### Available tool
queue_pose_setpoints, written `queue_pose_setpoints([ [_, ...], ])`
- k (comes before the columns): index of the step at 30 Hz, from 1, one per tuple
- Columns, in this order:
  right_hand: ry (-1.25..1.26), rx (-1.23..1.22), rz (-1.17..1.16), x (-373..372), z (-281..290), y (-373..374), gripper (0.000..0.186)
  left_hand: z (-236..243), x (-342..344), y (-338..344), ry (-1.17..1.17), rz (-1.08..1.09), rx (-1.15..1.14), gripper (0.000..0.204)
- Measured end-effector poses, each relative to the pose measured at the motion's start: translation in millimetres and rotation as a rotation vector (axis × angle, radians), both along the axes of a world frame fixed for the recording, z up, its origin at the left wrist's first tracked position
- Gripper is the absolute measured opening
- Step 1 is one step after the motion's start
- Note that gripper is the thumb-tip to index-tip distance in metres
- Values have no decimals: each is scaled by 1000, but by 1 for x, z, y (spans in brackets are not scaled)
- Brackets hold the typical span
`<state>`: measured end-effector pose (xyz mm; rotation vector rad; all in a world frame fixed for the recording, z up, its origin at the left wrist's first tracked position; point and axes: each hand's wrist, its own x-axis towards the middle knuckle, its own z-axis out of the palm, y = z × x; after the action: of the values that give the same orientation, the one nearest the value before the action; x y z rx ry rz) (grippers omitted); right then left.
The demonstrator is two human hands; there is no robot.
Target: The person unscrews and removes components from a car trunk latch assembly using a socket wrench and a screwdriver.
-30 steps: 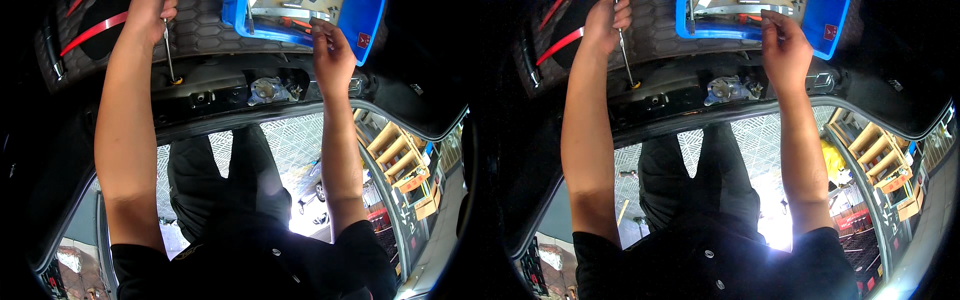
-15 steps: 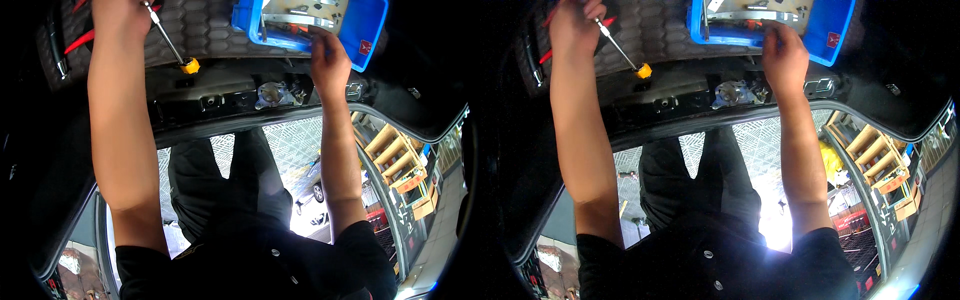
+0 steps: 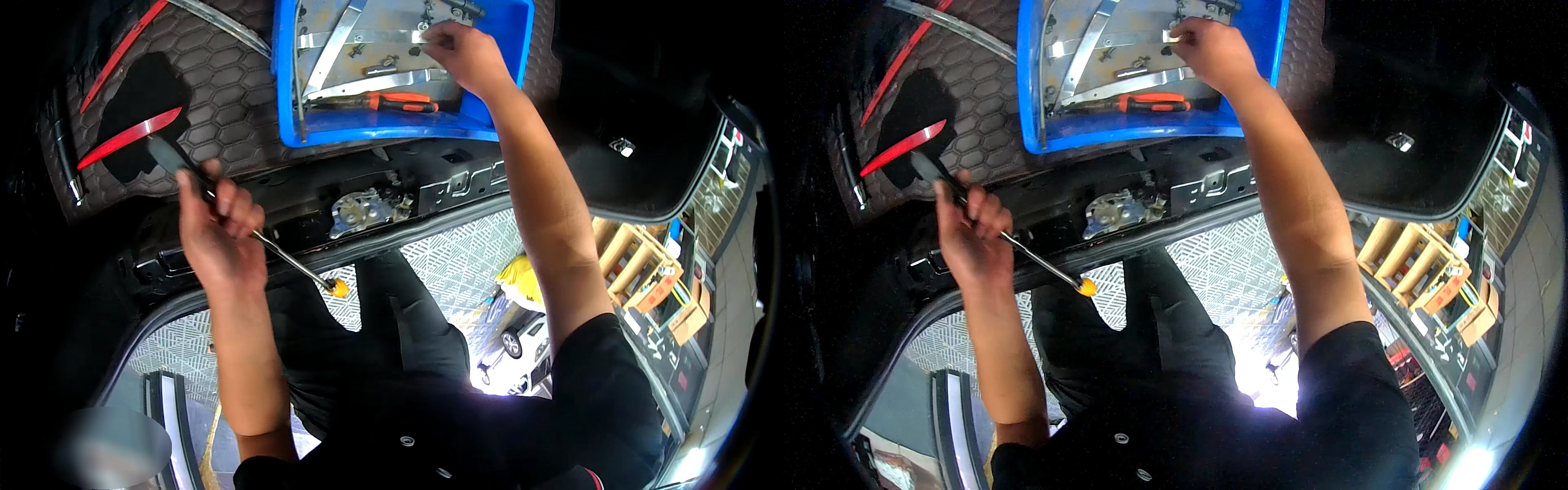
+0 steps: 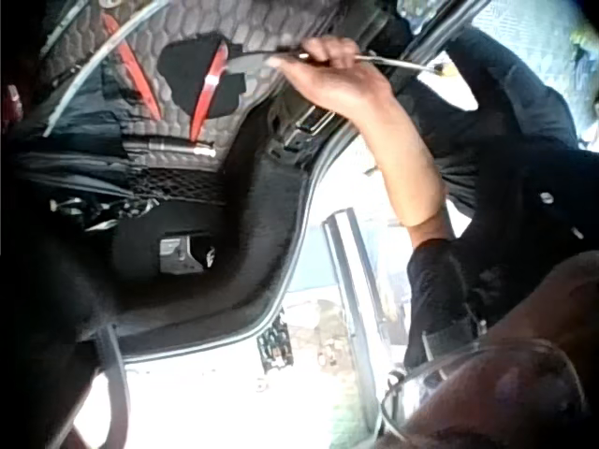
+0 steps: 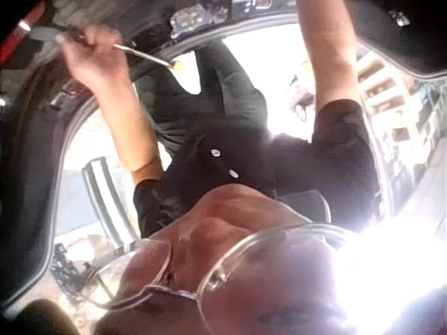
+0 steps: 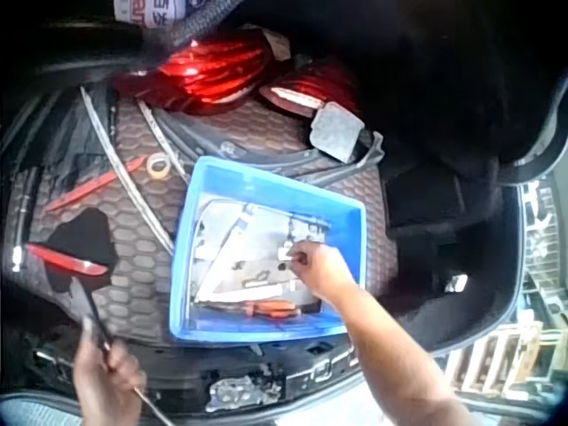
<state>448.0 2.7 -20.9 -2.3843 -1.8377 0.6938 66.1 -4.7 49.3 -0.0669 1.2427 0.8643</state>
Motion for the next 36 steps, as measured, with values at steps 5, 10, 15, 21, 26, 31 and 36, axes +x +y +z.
queue_pose_setpoints([
  [5, 33, 35, 108, 14, 7, 43, 18, -13, 27, -54, 127, -28, -1, 39],
  [10, -71, 99, 146, 43, 23, 45, 17, -20, 45, -79, 350, -88, -10, 43],
  [15, -128, 6, 264, 71, 1, 35, 22, -26, 43, -83, 380, -172, 3, 44],
  [21, -264, -93, 531, 46, -23, 51, 28, -30, 43, -83, 422, -173, 12, 47],
  [26, -287, -141, 607, 48, -27, 72, 14, -29, 42, -81, 448, -178, 17, 49],
  [31, -228, -84, 453, 47, -7, 66, 17, -26, 44, -79, 439, -178, -10, 48],
  [36, 305, 15, 240, 35, 52, 24, 28, -27, 41, -81, 449, -171, -30, 47],
])
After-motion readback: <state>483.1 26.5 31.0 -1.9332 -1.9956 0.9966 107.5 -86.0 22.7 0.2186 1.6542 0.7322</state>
